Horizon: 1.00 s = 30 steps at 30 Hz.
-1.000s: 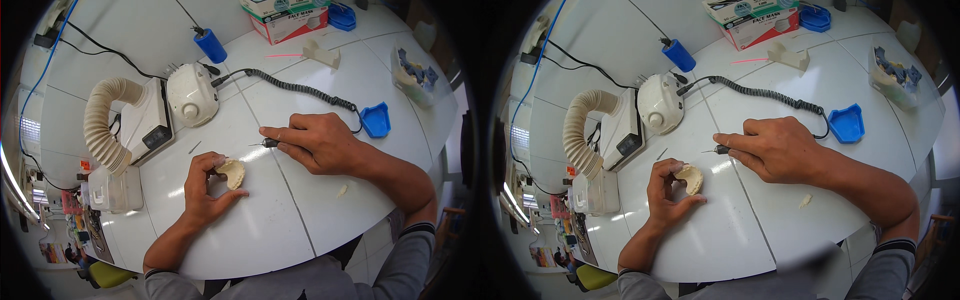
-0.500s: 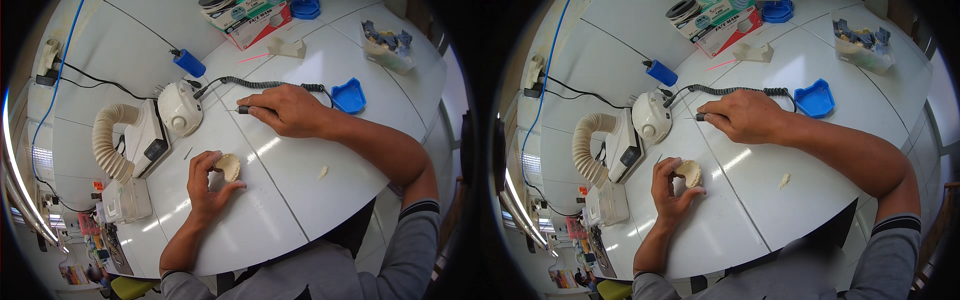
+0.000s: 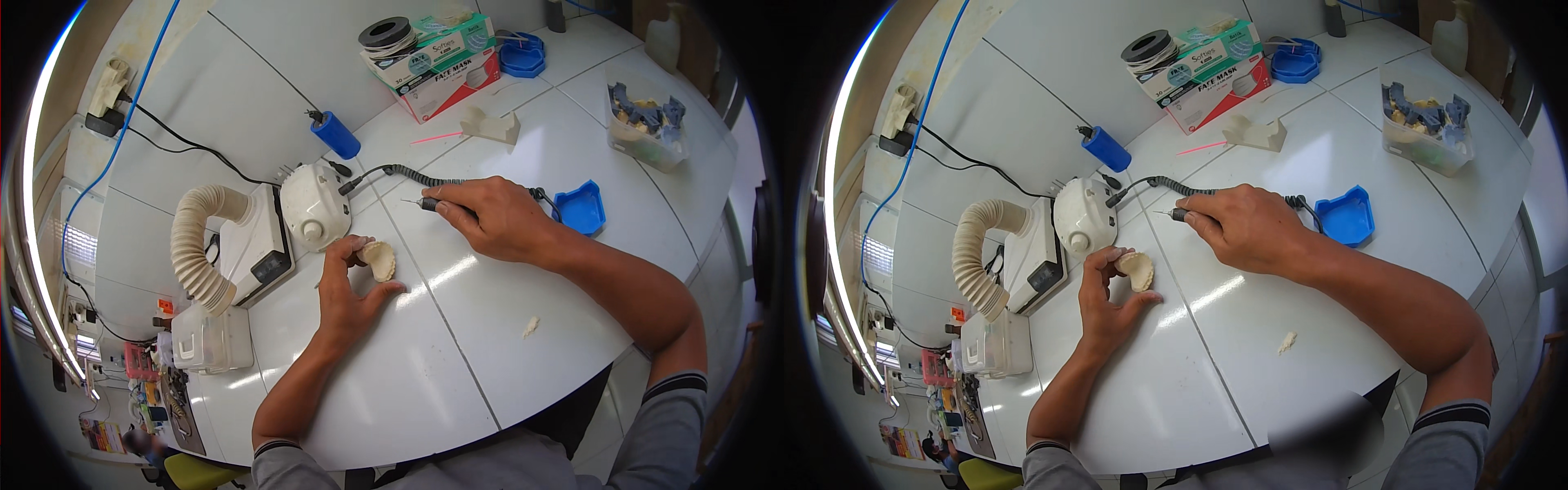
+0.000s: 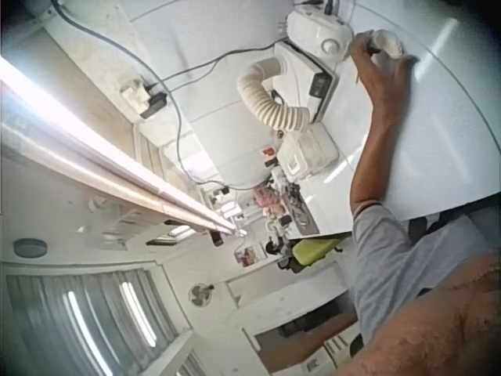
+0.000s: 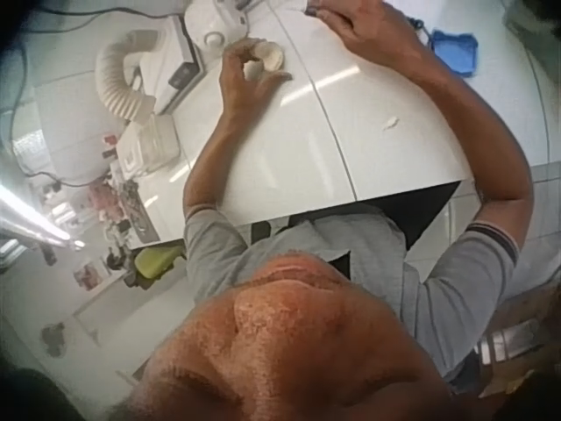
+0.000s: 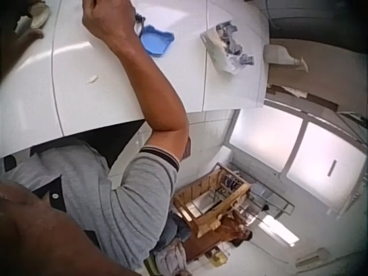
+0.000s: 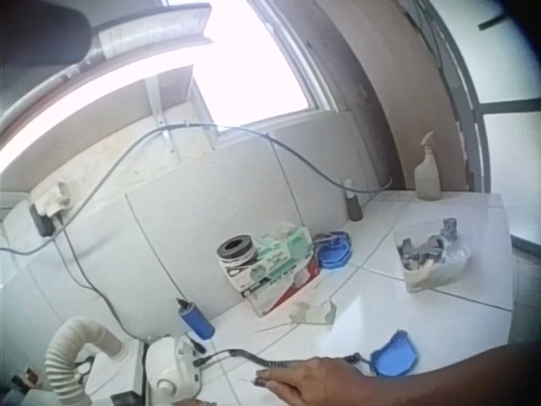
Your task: The recorder is using a rotary tool and a probe to trim and clean a plaster dental model on a laboratory bench.
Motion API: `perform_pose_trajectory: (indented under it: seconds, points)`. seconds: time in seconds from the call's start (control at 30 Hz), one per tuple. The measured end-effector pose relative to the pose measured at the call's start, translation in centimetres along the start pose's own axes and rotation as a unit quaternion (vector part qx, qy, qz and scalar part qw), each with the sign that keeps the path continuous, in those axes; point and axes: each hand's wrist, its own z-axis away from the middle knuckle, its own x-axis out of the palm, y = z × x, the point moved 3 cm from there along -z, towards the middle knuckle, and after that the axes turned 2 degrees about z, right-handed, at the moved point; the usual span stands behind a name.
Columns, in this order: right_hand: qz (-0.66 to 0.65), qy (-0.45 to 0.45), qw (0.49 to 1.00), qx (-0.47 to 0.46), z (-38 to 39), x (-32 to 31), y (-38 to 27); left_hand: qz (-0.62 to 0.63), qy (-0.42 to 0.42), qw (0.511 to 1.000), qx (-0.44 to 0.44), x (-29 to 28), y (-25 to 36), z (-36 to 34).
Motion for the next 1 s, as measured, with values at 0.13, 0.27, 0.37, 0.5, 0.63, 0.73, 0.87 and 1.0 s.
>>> perform_pose_trajectory:
  seconds: [0.13, 0.27, 0.37, 0.5, 0.63, 0.73, 0.87, 1.0]
  points:
    - [-0.005, 0.001, 1.000, 0.006, 0.2, -0.3, 0.3, 0.018, 0.006, 0.999, 0.032, 0.0, -0.8, 0.2]
    - [0.025, 0.000, 1.000, -0.016, 0.2, -0.1, 0.1, 0.017, -0.026, 0.997, 0.066, 0.0, -0.2, -0.2]
    - [0.012, 0.000, 1.000, -0.016, 0.0, -0.4, 0.0, 0.016, -0.055, 0.997, 0.053, 0.0, 0.0, -0.3]
    - [0.012, 0.007, 0.999, -0.028, -0.1, -0.5, 0.1, -0.015, -0.052, 0.996, 0.071, -0.2, 0.4, -0.4]
    - [0.011, 0.006, 0.999, -0.032, -0.1, -0.5, -0.1, -0.011, -0.039, 0.997, 0.062, -0.4, 0.9, -0.5]
    - [0.018, 0.004, 0.999, -0.032, 0.0, -0.4, -0.2, -0.009, -0.046, 0.997, 0.056, -0.3, 0.9, -0.4]
    - [0.031, 0.003, 0.998, -0.056, 0.3, -0.3, -0.2, -0.003, -0.024, 0.998, 0.052, -0.6, 0.9, -0.2]
    - [0.023, 0.009, 0.999, -0.041, 0.3, -0.3, -0.2, -0.038, -0.057, 0.996, 0.054, -0.5, 0.7, -0.2]
